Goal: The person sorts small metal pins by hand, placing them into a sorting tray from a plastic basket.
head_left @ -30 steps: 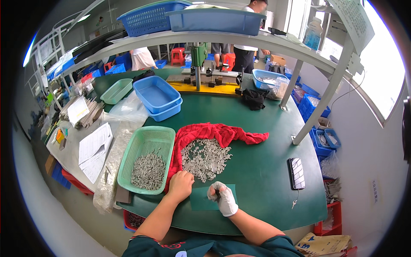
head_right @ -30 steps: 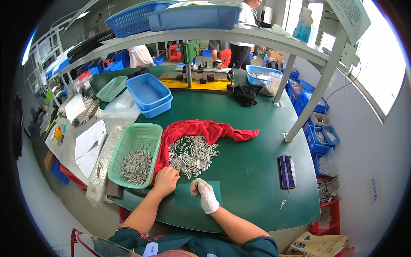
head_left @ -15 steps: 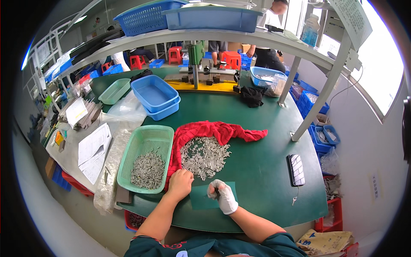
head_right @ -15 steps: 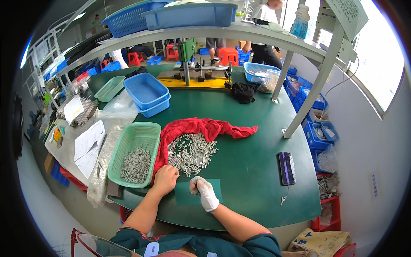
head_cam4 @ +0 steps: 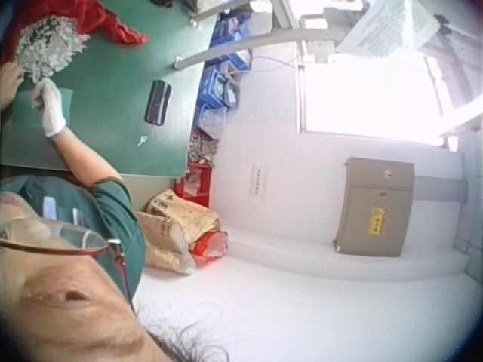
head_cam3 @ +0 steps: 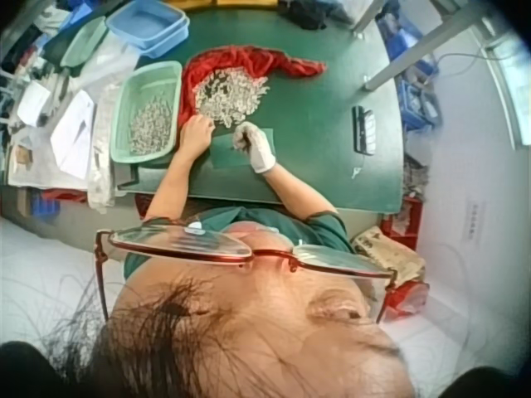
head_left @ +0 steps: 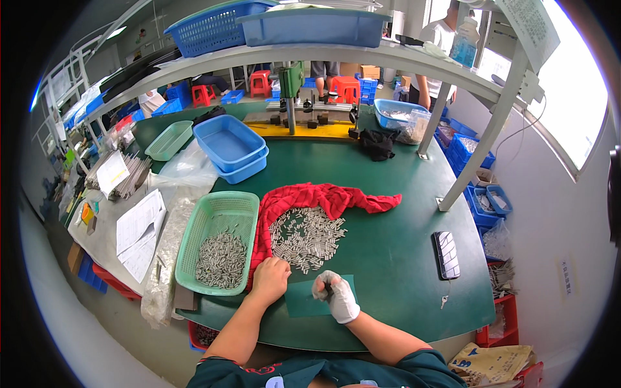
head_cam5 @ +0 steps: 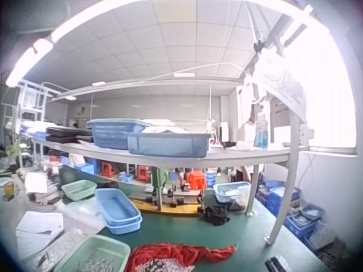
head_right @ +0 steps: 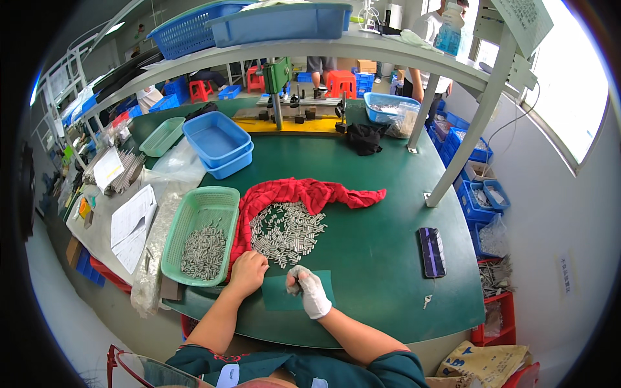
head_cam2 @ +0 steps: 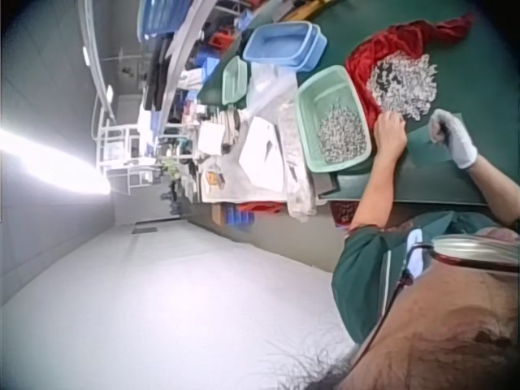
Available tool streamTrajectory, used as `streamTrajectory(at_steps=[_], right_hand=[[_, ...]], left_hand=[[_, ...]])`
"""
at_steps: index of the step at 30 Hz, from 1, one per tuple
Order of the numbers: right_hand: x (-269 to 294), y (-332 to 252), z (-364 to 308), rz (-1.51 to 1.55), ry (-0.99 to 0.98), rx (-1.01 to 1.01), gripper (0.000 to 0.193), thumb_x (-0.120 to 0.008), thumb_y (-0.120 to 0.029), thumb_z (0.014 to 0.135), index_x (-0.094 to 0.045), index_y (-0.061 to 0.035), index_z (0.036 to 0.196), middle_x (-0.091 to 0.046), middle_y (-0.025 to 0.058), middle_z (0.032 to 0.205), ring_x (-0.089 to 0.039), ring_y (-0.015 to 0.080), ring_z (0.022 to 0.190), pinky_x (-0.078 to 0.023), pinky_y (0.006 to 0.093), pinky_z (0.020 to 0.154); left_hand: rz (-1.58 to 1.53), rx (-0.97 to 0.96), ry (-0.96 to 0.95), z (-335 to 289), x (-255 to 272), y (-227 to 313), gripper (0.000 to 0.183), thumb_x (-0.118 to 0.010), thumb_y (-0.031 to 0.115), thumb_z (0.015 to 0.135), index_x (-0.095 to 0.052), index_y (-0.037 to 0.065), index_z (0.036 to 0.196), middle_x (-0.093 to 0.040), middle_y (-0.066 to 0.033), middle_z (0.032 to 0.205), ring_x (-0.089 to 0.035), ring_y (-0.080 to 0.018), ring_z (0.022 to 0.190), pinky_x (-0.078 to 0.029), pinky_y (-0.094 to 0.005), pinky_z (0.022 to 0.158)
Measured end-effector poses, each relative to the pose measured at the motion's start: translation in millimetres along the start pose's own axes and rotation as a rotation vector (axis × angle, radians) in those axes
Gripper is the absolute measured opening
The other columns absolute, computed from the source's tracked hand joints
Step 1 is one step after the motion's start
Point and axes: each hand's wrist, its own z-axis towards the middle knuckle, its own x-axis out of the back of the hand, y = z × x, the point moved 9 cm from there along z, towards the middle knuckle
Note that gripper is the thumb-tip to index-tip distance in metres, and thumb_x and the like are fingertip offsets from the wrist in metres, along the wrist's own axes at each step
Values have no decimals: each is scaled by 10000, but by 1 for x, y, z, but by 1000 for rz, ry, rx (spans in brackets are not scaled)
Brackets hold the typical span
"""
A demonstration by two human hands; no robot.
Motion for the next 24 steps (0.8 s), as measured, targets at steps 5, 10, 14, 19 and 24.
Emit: streamTrajectory(at_steps=[5,10,14,19,24], right_hand=[[-1,4,2,10,-8,-24,603,-477,-660,861,-472,-62,787,-424,25,661,-394,135,613,-345,265,613],[-3,-6,-2,11,-3,17,597,-463,-665,860,-454,-76,758,-357,4,617,-348,150,587,-323,293,606],[-7,-9,-1,15,-24,17,592,-467,-664,855,-457,-82,745,-349,4,598,-338,154,576,-320,309,607],[-10,-11,-3,-15,-24,25,619,-492,-668,851,-475,-53,774,-427,25,651,-370,139,604,-303,273,582],[-12,-14,-2,4,9,-7,636,-548,-684,802,-480,-54,749,-431,24,657,-375,144,612,-297,275,583]], left_hand=[[-16,33,-8,-1,3,-2,109,-667,97,746,-566,63,765,-546,-97,785,-546,-311,797,-438,-430,710],[-21,53,-35,-4,-4,-4,89,-661,105,771,-581,73,792,-557,-86,815,-546,-294,834,-440,-409,754],[-16,34,-37,-4,-8,-5,83,-655,116,780,-581,77,788,-550,-80,812,-540,-284,819,-436,-401,740],[13,26,2,-6,-3,-7,86,-637,112,754,-559,77,763,-533,-80,783,-538,-281,774,-427,-406,674],[17,56,-17,-6,-2,-7,81,-644,108,767,-569,77,777,-534,-74,802,-532,-276,801,-424,-400,708]])
